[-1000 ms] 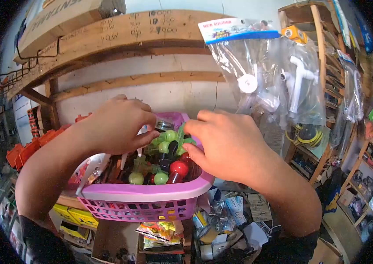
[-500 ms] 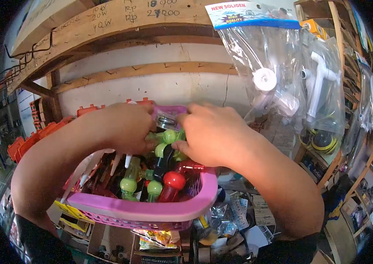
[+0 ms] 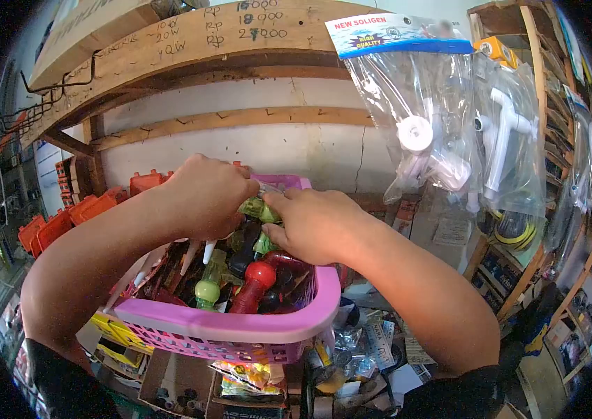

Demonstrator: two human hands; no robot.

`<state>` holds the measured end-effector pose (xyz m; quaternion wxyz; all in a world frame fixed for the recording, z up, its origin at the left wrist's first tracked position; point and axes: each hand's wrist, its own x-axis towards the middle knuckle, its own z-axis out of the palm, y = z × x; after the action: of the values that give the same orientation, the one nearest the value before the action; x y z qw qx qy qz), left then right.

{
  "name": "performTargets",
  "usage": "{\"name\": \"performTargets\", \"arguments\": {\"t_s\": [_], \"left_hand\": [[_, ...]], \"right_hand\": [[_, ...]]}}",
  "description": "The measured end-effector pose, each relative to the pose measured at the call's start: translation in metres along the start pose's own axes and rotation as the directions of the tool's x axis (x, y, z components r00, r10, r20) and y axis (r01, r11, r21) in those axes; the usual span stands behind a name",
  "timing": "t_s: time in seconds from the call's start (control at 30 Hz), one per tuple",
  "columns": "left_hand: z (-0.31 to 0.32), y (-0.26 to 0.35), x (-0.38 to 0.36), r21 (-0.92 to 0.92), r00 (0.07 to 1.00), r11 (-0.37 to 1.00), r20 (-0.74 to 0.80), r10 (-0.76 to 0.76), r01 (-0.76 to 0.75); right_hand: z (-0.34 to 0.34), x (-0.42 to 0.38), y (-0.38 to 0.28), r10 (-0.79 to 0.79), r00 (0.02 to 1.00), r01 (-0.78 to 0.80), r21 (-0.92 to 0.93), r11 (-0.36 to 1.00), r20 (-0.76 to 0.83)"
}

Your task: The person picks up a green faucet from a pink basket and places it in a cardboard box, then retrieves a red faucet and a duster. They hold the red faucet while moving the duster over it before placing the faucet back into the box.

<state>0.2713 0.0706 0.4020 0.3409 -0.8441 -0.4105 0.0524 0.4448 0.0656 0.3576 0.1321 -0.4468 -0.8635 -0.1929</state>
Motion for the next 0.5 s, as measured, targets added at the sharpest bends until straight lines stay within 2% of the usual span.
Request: {"name": "performTargets", "arguments": {"t_s": [0.13,0.17,0.2,0.23,0.3,0.33,0.5], "left_hand": [[0.002,0.000,-0.001,0.022,0.998,1.000,-0.060,0.022,-0.021],[0.005,-0.001,-0.002,0.022,0.998,1.000,-0.057,0.017,-0.015],[0.008,-0.002,-0.002,0.059,0.977,0.996,-0.199,0.076,-0.066],[0.012,-0.003,-0.001,0.103,0.931,0.988,-0.336,0.141,-0.112],[0.016,-0.007,-0.001,0.157,0.911,0.980,-0.375,0.173,-0.122],[0.019,-0.008,-0.002,0.208,0.888,0.970,-0.412,0.206,-0.128],[0.024,-0.014,-0.006,0.236,0.855,0.968,-0.483,0.189,-0.081]], "right_hand": [[-0.007,0.007,-0.002,0.009,0.999,-0.008,-0.047,0.999,0.033],[-0.008,0.010,0.000,0.006,0.997,-0.009,0.042,0.999,0.073],[-0.009,0.013,0.002,0.003,0.994,-0.018,0.132,0.991,0.113],[-0.007,0.017,0.007,0.002,0.994,-0.017,0.134,0.991,0.112],[-0.002,0.024,0.015,-0.094,0.995,0.083,0.261,0.962,0.029],[-0.005,0.023,0.013,-0.079,0.996,0.065,0.308,0.949,0.034],[0.002,0.027,0.008,-0.081,0.993,0.101,0.296,0.950,-0.080]]}}
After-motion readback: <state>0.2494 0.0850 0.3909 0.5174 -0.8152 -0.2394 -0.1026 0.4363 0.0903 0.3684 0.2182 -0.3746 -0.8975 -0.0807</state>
